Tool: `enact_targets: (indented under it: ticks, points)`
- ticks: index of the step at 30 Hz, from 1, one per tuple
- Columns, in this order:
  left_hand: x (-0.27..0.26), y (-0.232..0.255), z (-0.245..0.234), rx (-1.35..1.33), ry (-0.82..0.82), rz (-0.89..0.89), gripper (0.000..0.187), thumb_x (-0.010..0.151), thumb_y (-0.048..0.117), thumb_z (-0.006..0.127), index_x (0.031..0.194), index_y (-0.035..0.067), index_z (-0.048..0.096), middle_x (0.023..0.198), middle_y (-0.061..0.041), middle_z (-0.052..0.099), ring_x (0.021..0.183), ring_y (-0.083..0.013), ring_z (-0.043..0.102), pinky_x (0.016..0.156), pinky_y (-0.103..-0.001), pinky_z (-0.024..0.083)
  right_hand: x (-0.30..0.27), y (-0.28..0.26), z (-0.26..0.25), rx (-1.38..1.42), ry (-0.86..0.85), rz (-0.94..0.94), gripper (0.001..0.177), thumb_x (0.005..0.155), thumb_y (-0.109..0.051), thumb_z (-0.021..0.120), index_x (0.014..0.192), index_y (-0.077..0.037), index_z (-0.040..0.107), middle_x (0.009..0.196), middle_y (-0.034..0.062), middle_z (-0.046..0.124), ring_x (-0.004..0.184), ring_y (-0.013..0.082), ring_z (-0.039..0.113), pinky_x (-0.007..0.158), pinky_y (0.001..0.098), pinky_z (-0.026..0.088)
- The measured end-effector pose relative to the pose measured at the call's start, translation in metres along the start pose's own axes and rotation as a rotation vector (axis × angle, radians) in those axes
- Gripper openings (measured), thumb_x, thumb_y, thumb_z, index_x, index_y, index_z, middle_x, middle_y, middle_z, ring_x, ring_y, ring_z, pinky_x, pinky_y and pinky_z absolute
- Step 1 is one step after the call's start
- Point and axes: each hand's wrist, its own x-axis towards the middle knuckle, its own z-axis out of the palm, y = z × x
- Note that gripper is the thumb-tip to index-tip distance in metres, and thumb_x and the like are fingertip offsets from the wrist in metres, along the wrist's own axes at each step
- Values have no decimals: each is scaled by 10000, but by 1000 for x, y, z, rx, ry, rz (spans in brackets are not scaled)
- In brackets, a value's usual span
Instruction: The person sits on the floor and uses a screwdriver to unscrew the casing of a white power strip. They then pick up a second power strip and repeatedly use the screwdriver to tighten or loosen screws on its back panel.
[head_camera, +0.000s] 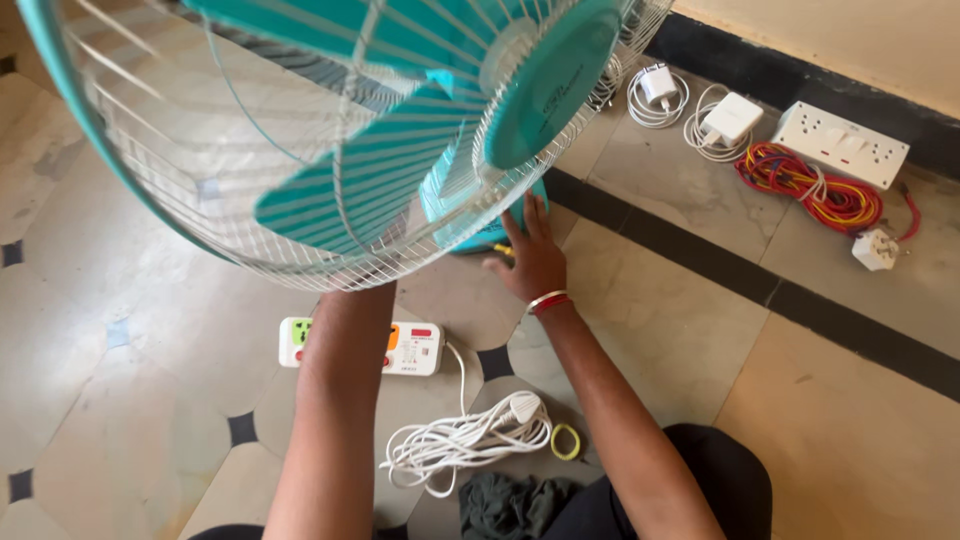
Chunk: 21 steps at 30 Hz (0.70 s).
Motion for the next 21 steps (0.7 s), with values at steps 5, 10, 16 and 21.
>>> enact_targets:
  ticks: [5,10,16,21]
  points:
    - [28,-30,14,100,-78,41,652,910,371,807,1426,66,549,1458,-271,500,1364,-480,445,1116,-588,331,20,-4,23,-11,-9,113,786,732,-259,875,1442,-226,539,1606,203,376,1479,404,401,1068,431,504]
    - [-4,-55,68,520,-223,183,588,943,377,792,1415,92,587,1496,-263,478,1412,-479,410,1151,-605,295,39,8,48,-52,18,110,639,885,-131,715,1496,-224,552,1616,223,368,1481,398,390,1054,429,520]
    - [-10,-63,89,719,-130,287,638,931,337,811,1460,84,559,1600,-301,354,1495,-522,290,1192,-629,195,68,17,81,-107,17,147,602,996,-16,474,1546,-260,485,1633,222,339,1503,409,372,1040,424,537]
    - [46,-65,93,661,-190,266,650,899,331,806,1458,114,555,1603,-265,386,1484,-485,334,1199,-614,224,107,31,100,-152,35,112,627,977,-3,484,1555,-247,461,1610,251,353,1493,429,382,1031,423,547]
